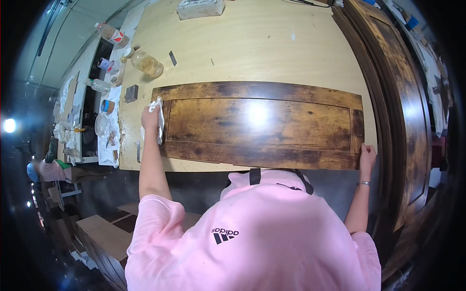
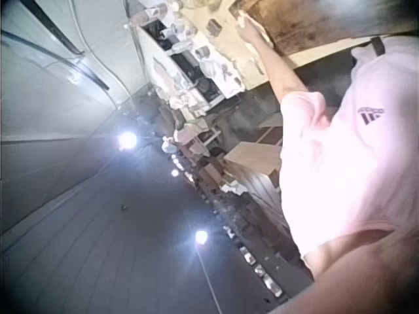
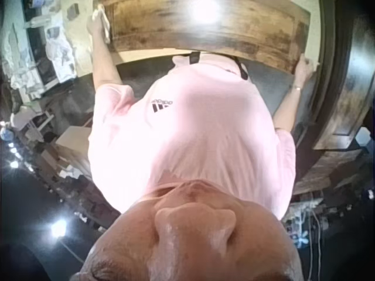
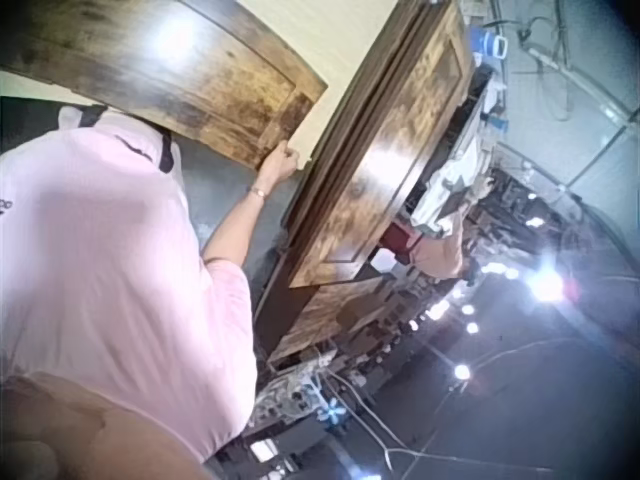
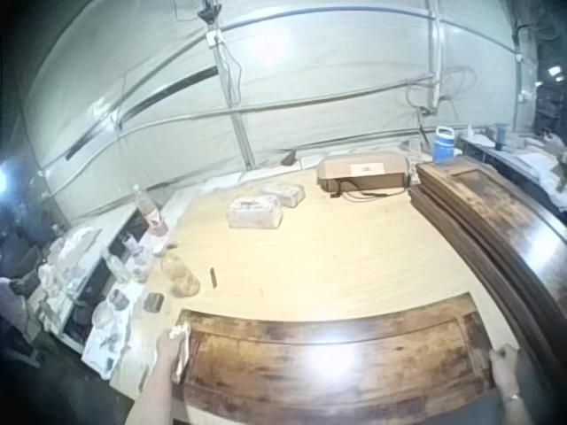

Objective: Polishing and cleaning a wooden furniture panel using a rag, a bottle of liquid, and a small scraper.

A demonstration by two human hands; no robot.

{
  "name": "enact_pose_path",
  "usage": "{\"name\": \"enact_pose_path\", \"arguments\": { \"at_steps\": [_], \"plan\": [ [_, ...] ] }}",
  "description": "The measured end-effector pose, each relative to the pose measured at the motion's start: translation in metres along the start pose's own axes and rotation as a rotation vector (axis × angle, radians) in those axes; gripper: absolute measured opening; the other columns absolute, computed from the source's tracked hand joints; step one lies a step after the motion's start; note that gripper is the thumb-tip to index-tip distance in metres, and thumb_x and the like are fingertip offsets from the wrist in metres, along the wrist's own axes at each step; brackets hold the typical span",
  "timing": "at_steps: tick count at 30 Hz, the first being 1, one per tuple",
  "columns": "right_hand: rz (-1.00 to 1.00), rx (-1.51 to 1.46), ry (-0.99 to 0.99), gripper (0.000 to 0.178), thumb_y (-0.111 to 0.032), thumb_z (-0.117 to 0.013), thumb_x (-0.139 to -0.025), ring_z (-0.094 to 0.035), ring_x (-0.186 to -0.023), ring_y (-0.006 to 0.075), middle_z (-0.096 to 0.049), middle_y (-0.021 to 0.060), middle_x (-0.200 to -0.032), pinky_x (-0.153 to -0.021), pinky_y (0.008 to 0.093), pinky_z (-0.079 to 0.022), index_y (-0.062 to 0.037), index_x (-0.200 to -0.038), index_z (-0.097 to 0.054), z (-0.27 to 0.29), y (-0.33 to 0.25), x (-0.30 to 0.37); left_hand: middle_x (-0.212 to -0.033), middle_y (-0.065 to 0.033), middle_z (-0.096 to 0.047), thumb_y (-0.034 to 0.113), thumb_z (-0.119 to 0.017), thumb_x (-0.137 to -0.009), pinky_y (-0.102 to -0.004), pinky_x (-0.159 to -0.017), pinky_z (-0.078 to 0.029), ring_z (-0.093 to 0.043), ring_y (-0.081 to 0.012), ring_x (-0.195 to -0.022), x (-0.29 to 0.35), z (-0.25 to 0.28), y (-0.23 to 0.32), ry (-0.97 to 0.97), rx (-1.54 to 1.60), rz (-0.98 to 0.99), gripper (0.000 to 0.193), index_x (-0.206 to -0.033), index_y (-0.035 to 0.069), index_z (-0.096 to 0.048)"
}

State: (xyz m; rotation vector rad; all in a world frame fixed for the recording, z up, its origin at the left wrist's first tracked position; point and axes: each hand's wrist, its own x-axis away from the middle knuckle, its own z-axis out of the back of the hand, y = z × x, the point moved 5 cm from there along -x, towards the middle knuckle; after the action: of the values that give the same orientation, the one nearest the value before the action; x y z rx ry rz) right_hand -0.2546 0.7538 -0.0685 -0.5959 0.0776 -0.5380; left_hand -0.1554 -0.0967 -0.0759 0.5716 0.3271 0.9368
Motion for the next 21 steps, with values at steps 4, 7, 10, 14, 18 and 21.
{"name": "enact_pose_path", "arguments": {
  "at_steps": [4,7,10,14,18,21],
  "plan": [
    [0.011,-0.334,-0.104,0.035,-0.026,-0.058,-0.092,-0.053,-0.069,0.0101,-0.063,0.0038,-0.074,-0.065,0.0289,-0.044,0.0047,-0.077,-0.064,-0.028,0.023,-0.004,-0.114,-0.0234,-0.064,0.036,-0.069,-0.081,-0.0426,-0.092,-0.045,-0.061,-0.037,-0.106,-0.012,0.018,-0.02,0.156,-0.161,-0.06,0.053,-0.117,-0.002,-0.061],
    [-0.128,-0.434,-0.11,0.04,-0.029,-0.061,-0.09,-0.044,-0.068,0.0097,-0.054,-0.0013,-0.067,-0.062,0.0324,-0.04,0.0074,-0.073,-0.06,-0.024,0.015,0.025,-0.108,-0.0205,-0.067,0.028,-0.067,-0.083,-0.0405,-0.09,-0.047,-0.064,-0.0353,-0.099,0.023,-0.007,0.052,0.04,-0.147,-0.144,0.043,-0.117,0.001,-0.063],
    [-0.176,-0.446,-0.075,0.042,-0.031,-0.061,-0.09,-0.044,-0.065,0.0119,-0.053,0.0034,-0.063,-0.062,0.0342,-0.04,0.0058,-0.069,-0.056,-0.041,0.032,0.034,-0.099,-0.0154,-0.069,0.016,-0.064,-0.086,-0.0344,-0.082,-0.05,-0.066,-0.0255,-0.09,0.088,-0.039,0.159,-0.14,0.199,-0.449,0.03,-0.113,0.003,-0.065],
    [-0.219,-0.232,-0.051,0.045,-0.044,-0.052,-0.091,-0.062,-0.077,0.0341,-0.065,0.0167,-0.077,-0.071,0.0418,-0.045,-0.0014,-0.08,-0.061,-0.042,0.033,0.05,-0.102,-0.0145,-0.068,0.012,-0.065,-0.085,-0.0315,-0.076,-0.051,-0.065,-0.0207,-0.089,0.234,-0.116,0.319,-0.733,0.588,-0.374,0.028,-0.111,0.002,-0.065],
    [-0.27,0.005,-0.048,0.045,-0.047,-0.046,-0.092,-0.06,-0.097,0.043,-0.067,0.0204,-0.097,-0.081,0.05,-0.046,-0.0063,-0.093,-0.064,-0.022,-0.017,0.07,-0.129,-0.0173,-0.056,0.011,-0.066,-0.08,-0.0464,-0.103,-0.04,-0.053,-0.0302,-0.121,0.381,-0.198,0.389,-0.81,0.329,-1.423,0.046,-0.125,0.006,-0.057],
    [-0.268,0.026,-0.047,0.043,-0.046,-0.045,-0.092,-0.062,-0.094,0.0442,-0.067,0.0221,-0.094,-0.081,0.0521,-0.048,-0.0076,-0.095,-0.065,-0.022,-0.018,0.071,-0.138,-0.0162,-0.048,0.015,-0.062,-0.081,-0.0501,-0.11,-0.03,-0.044,-0.0287,-0.13,0.446,-0.249,0.416,-0.779,0.11,-1.678,0.051,-0.13,0.005,-0.053]
  ]
}}
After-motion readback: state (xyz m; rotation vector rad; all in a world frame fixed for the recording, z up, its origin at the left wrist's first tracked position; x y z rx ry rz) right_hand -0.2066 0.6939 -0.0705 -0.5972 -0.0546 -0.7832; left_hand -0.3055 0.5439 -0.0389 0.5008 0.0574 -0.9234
